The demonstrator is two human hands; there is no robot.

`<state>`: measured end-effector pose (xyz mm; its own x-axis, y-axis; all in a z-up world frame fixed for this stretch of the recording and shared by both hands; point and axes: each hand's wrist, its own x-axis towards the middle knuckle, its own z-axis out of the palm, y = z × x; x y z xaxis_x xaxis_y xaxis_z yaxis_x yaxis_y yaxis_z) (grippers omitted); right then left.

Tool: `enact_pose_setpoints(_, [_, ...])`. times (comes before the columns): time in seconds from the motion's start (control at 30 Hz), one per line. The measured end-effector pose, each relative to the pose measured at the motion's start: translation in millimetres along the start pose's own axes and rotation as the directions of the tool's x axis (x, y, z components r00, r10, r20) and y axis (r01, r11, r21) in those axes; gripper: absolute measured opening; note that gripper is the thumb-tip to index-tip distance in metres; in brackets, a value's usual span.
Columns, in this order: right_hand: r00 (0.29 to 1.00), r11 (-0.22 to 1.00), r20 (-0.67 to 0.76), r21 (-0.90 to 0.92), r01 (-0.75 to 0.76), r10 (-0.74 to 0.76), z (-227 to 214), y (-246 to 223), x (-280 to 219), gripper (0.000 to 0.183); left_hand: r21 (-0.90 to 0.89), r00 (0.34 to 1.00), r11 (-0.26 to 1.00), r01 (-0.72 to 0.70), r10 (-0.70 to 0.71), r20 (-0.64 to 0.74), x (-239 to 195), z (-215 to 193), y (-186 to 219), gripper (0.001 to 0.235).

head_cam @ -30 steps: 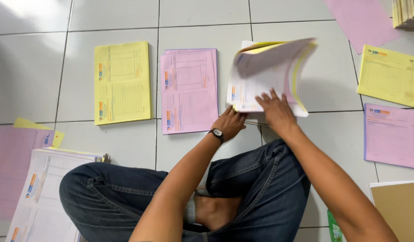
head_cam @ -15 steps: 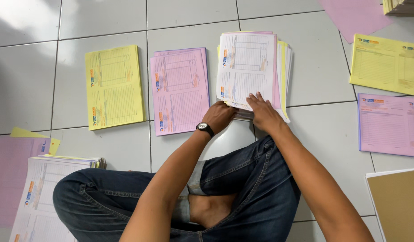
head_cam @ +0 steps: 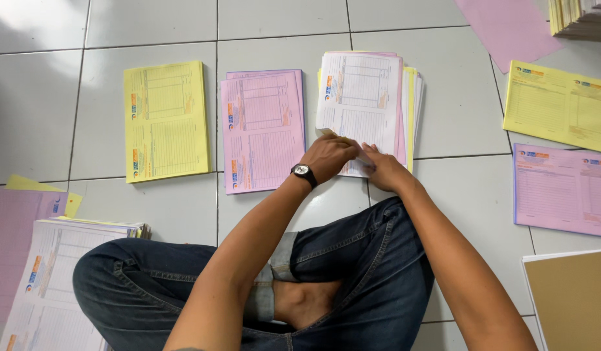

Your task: The person sits on the floor and sorts through stacks of yellow, pink, and white papers. They pick up sheets, flip through them, and place them into separate piles. The person also aligns the edges of the stacks to keep them organized.

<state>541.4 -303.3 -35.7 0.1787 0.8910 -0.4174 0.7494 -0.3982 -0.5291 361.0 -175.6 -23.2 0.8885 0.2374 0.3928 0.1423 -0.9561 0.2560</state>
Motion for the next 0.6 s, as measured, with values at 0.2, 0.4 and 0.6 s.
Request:
enact_pose_setpoints(0.2, [0.995,0.998,-0.073,-0.017,-0.063,0.061,15,26,12,0.064,0.105,0.990,0.992,-0.065,0.078,-0.119,-34,-40,-35,0.010])
enact_pose_setpoints(0.4, [0.832,0.970,-0.520,0.030,0.242,-0.191,-35,-127,-42,0.054,0.320,0.829,0.928,0.191,-0.327,0.454,-175,-104,-97,0.067])
enact_pose_setpoints(0.6, [0.808,0.889,-0.417,-0.374,0.264,-0.416,54,-216,4,0.074,0.204,0.804,0.936,0.286,-0.350,0.481,-216,-124,-102,0.068])
